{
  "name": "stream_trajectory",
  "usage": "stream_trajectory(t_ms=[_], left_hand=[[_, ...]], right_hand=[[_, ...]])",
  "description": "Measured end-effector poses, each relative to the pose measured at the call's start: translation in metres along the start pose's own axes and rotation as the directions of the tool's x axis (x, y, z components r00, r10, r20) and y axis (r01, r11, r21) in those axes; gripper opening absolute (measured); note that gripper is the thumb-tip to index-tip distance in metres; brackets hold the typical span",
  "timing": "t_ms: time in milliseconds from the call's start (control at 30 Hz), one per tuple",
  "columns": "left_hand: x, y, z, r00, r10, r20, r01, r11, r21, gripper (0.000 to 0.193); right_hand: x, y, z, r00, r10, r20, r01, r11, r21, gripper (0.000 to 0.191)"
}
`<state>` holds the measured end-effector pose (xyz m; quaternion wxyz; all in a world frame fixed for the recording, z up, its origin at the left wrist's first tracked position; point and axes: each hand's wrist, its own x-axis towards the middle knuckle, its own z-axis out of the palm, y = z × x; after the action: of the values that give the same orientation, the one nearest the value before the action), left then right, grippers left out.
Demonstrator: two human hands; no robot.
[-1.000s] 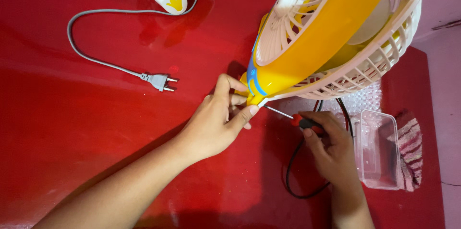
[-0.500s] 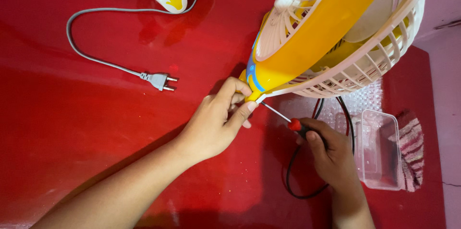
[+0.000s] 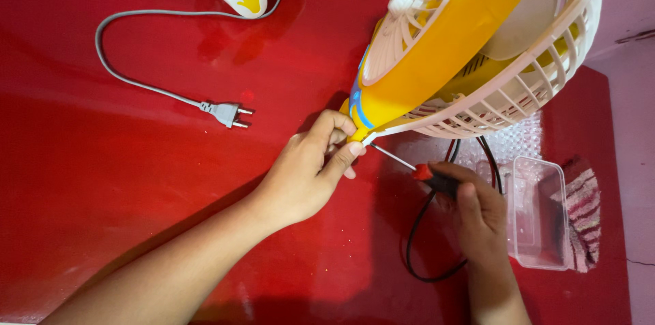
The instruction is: The person uses a screwdriver to remove screws from the front grille and side casing of a small electric fan. They separate the front grille, then remove the side cover to expose the fan blades and motor housing. The disassembled parts are placed on the red table.
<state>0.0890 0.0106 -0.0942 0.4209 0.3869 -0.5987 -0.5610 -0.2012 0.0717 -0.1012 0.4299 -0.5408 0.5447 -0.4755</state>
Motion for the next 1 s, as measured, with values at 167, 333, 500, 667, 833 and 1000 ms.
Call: stream_trajectory(t_ms=[167, 333, 500, 667, 833, 1000], left_hand=[[0.0, 0.001, 0.0, 1.0, -0.008, -0.006, 0.008, 1.0, -0.009, 0.023], [0.001, 0.002, 0.0, 0.999, -0.036, -0.008, 0.036, 0.999, -0.025, 0.021], [0.001, 0.003, -0.002, 0.999, -0.038, -0.012, 0.037, 0.998, -0.058, 0.017], [0.003, 0.002, -0.003, 0.999, -0.019, -0.034, 0.015, 0.992, -0.122, 0.015], [0.004, 0.002, -0.003, 0.999, -0.007, -0.049, 0.001, 0.991, -0.135, 0.015], [0.006, 0.0, -0.002, 0.995, -0.025, -0.098, 0.011, 0.991, -0.133, 0.015]], right_hand=[[0.0, 0.001, -0.003, 0.996, -0.079, -0.032, 0.072, 0.98, -0.184, 0.027], [0.004, -0.004, 0.002, 0.977, -0.202, 0.062, 0.209, 0.969, -0.133, 0.03], [0.005, -0.005, 0.005, 0.982, -0.187, 0.04, 0.19, 0.972, -0.135, 0.024], [0.005, -0.007, 0.005, 0.992, -0.13, 0.002, 0.13, 0.987, -0.093, 0.021], [0.004, -0.01, 0.004, 0.997, -0.071, 0.0, 0.07, 0.988, -0.14, 0.025], [0.005, -0.008, 0.005, 0.999, -0.02, 0.029, 0.025, 0.988, -0.154, 0.029]])
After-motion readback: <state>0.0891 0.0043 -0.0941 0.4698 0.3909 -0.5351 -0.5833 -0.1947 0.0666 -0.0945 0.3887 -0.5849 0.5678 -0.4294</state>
